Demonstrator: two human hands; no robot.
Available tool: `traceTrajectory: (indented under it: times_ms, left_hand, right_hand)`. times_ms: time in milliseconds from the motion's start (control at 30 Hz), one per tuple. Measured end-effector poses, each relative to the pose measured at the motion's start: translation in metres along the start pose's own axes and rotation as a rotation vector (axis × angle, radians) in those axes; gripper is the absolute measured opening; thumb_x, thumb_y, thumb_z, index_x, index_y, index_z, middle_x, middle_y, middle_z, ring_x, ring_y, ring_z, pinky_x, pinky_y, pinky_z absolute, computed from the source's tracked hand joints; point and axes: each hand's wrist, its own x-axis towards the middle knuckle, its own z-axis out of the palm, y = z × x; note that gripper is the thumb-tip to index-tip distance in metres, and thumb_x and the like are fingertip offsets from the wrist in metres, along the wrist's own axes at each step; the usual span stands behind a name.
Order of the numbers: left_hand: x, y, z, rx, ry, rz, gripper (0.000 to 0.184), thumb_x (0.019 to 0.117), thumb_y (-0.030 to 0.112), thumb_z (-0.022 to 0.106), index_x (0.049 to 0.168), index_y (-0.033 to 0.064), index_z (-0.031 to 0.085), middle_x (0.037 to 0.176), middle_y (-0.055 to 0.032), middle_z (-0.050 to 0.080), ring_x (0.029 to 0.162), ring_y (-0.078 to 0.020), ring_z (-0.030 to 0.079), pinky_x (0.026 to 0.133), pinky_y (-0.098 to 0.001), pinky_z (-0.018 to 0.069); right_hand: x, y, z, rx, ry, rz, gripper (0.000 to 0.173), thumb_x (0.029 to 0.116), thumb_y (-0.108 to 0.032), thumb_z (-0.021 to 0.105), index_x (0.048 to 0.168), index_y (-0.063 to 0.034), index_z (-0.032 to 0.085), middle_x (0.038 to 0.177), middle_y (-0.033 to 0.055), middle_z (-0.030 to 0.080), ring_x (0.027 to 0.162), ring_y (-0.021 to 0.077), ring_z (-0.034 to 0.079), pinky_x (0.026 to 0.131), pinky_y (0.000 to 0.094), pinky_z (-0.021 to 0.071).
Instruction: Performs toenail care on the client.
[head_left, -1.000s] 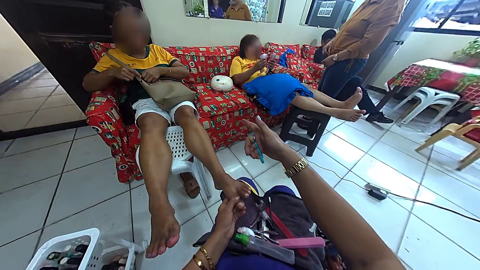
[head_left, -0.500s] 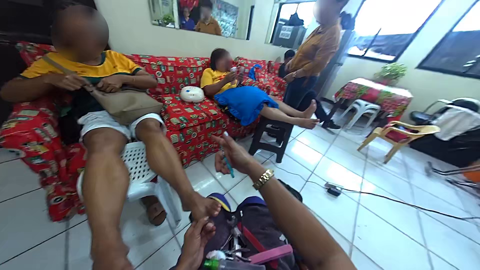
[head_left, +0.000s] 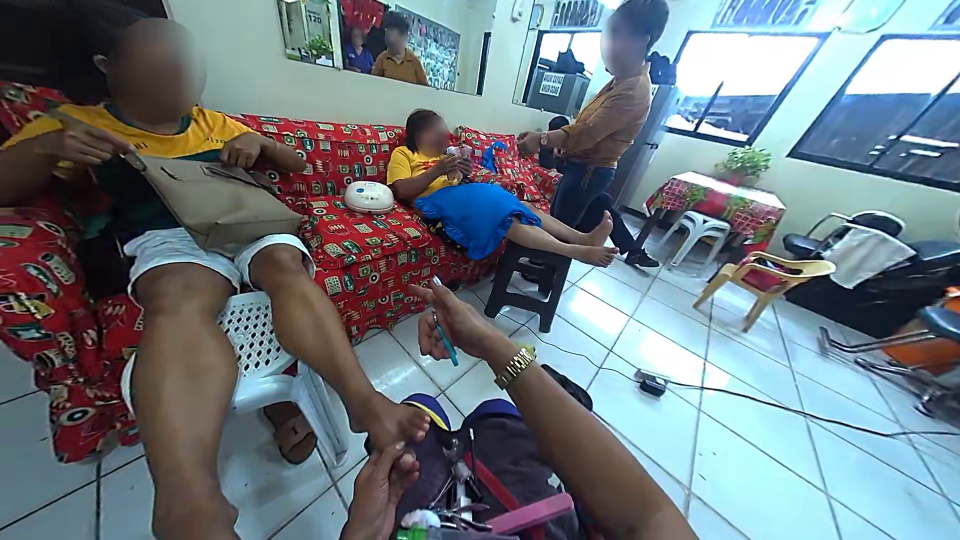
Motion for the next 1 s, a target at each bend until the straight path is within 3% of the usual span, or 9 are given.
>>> traceTrajectory:
  times_ms: [100,200,367,400,533,600,667,833,1000]
  left_hand:
    - [0.0,0.0,-0.002,-0.011,-0.001,0.0,0.018,0.1073,0.006,0.044,0.095,0.0037,0.056,0.066,-0.0043,0.067,0.057,-0.0123,0.068,0.057,-0.0262,0.0599]
    - [0.0,0.0,-0.002,-0.015,0.001,-0.007,0.015,0.1069,0.005,0.045,0.096,0.0031,0.056,0.067,-0.0047,0.067,0.057,-0.0128,0.068,0.057,-0.0262,0.0597]
    - [-0.006,0.008,0.001,0.017,0.012,-0.045,0.009,0.1073,0.01,0.049,0.105,0.0031,0.054,0.073,-0.0059,0.07,0.059,-0.0137,0.069,0.057,-0.0265,0.0598]
    - [-0.008,0.01,0.002,0.028,0.02,-0.068,0.011,0.1078,0.013,0.049,0.105,0.0038,0.054,0.075,-0.006,0.07,0.059,-0.0137,0.069,0.056,-0.0266,0.0593]
    - [-0.011,0.014,0.003,0.067,0.018,-0.157,0.036,0.11,0.033,0.044,0.098,0.0065,0.065,0.079,-0.005,0.071,0.06,-0.0136,0.068,0.054,-0.0269,0.0572]
    - [-0.012,0.016,0.005,0.073,0.048,-0.189,0.043,0.11,0.041,0.041,0.096,0.008,0.065,0.078,-0.004,0.071,0.06,-0.0131,0.067,0.054,-0.0263,0.0559]
    - [-0.012,0.018,0.009,0.059,0.076,-0.216,0.047,0.1094,0.046,0.039,0.092,0.0091,0.064,0.077,-0.0036,0.07,0.06,-0.0132,0.066,0.054,-0.026,0.055]
    - [-0.015,0.02,0.02,0.009,0.106,-0.26,0.045,0.1086,0.046,0.042,0.09,0.0103,0.062,0.075,-0.0026,0.067,0.06,-0.0119,0.064,0.055,-0.025,0.0536]
    - [-0.015,0.017,0.026,0.009,0.081,-0.239,0.037,0.109,0.037,0.046,0.09,0.0102,0.062,0.074,-0.0016,0.065,0.059,-0.0104,0.063,0.054,-0.0235,0.0528]
  right_hand:
    - [-0.002,0.006,0.0,-0.019,-0.006,0.012,0.069,0.1087,-0.047,-0.002,0.163,-0.0077,0.015,0.061,0.005,0.061,0.044,0.0119,0.053,0.046,0.0239,0.0469]
    - [-0.005,0.015,0.001,-0.02,0.006,0.041,0.069,0.1091,-0.046,-0.001,0.161,-0.007,0.021,0.061,0.0048,0.061,0.044,0.011,0.052,0.046,0.0231,0.0463]
    - [-0.012,0.036,0.003,-0.115,0.016,0.093,0.067,0.1104,-0.045,0.004,0.139,-0.0024,0.048,0.063,0.0021,0.063,0.045,0.008,0.054,0.047,0.0213,0.0457]
    - [-0.014,0.04,0.003,-0.121,0.018,0.102,0.066,0.1107,-0.044,0.006,0.143,-0.0025,0.046,0.064,0.002,0.063,0.046,0.0081,0.053,0.047,0.0213,0.0456]
    - [-0.016,0.054,-0.004,-0.139,0.089,0.142,0.061,0.1119,-0.042,0.01,0.137,-0.0021,0.048,0.062,0.0022,0.063,0.045,0.0083,0.055,0.046,0.021,0.0464]
    - [-0.017,0.062,-0.007,-0.153,0.104,0.168,0.058,0.1125,-0.041,0.012,0.148,-0.0044,0.04,0.063,0.002,0.063,0.046,0.0083,0.054,0.047,0.0214,0.0464]
    - [-0.017,0.07,-0.006,-0.219,0.095,0.202,0.056,0.113,-0.04,0.016,0.151,-0.0059,0.038,0.065,0.0021,0.062,0.048,0.009,0.055,0.048,0.0224,0.0464]
    - [-0.023,0.081,0.003,-0.436,0.004,0.274,0.052,0.1132,-0.039,0.027,0.151,-0.0068,0.041,0.071,0.0029,0.062,0.051,0.0099,0.055,0.051,0.0253,0.0459]
    - [-0.018,0.076,0.002,-0.452,0.008,0.298,0.053,0.113,-0.037,0.03,0.158,-0.0085,0.031,0.072,0.004,0.063,0.052,0.0107,0.056,0.051,0.026,0.0465]
